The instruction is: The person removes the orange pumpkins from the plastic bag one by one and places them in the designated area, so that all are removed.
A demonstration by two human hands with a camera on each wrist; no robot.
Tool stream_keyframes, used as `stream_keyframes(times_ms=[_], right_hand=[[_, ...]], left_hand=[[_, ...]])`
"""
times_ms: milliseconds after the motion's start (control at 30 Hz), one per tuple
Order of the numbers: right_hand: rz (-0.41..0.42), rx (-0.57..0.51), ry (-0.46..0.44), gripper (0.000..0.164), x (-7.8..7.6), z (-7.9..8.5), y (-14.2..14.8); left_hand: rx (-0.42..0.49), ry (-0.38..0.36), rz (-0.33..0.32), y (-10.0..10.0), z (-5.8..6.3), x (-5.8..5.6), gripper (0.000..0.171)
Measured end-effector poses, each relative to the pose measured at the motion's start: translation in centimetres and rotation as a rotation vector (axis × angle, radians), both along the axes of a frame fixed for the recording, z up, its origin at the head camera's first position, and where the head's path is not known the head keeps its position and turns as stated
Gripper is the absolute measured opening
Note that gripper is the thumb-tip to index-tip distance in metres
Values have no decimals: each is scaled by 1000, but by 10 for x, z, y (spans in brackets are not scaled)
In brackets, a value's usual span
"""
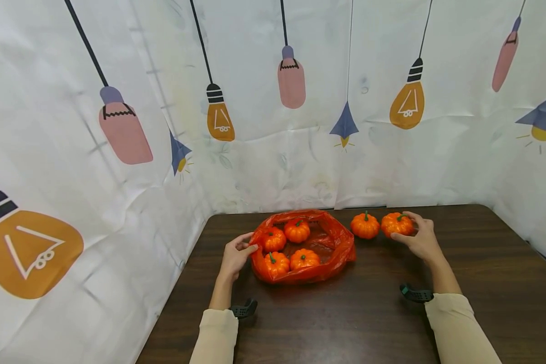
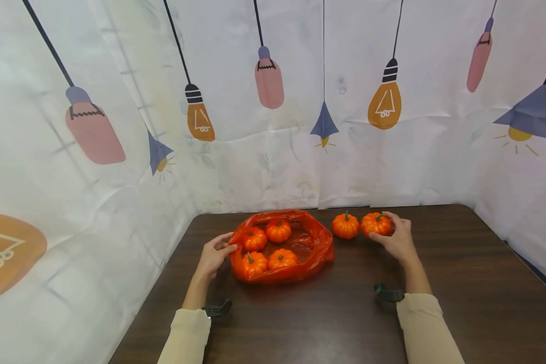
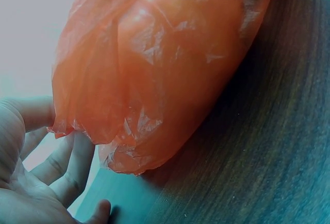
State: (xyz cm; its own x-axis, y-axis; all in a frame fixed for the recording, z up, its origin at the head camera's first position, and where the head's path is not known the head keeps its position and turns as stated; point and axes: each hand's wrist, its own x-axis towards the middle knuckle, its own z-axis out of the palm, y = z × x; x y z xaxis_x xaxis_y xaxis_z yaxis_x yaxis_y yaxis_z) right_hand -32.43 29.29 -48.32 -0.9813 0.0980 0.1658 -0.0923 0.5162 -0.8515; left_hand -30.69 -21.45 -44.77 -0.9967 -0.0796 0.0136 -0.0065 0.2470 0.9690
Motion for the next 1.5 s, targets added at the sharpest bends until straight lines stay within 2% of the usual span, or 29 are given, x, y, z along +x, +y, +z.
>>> stream_keyframes(times_ms=[100,200,367,433,533,733,1000,1167,1367,1500], right_hand=[[-3,4,-16,88,0,-1,2],[-1,3,-28,87,0,-2,3],[9,-1,-63,88,-2,-9,4],[10,-1,-72,89,-3,-11,5],[12,2,-77,89,-3,-13,6],[15,15,-84,88,-3,-12,7],[33,35,-131,91,-5,-11,9],[45,40,-154,92,-8,-9,10],[81,40,-182,95,-15,-7,16],[108,44,-194,95,-19,-8,20]], left_hand=[[4,6,18,-4,-15,-11,43],[3,1,31,-6,-24,-18,42],[6,-4,7,0,-2,-3,42],[8,-1,-4,0,1,-1,42],[13,2,-10,-2,-4,-4,43],[18,15,20,-6,-27,-16,43],[10,19,45,-7,-32,-20,42],[19,-4,19,-5,-22,-15,44],[5,-5,-2,1,3,2,43],[3,0,-6,3,8,8,43]])
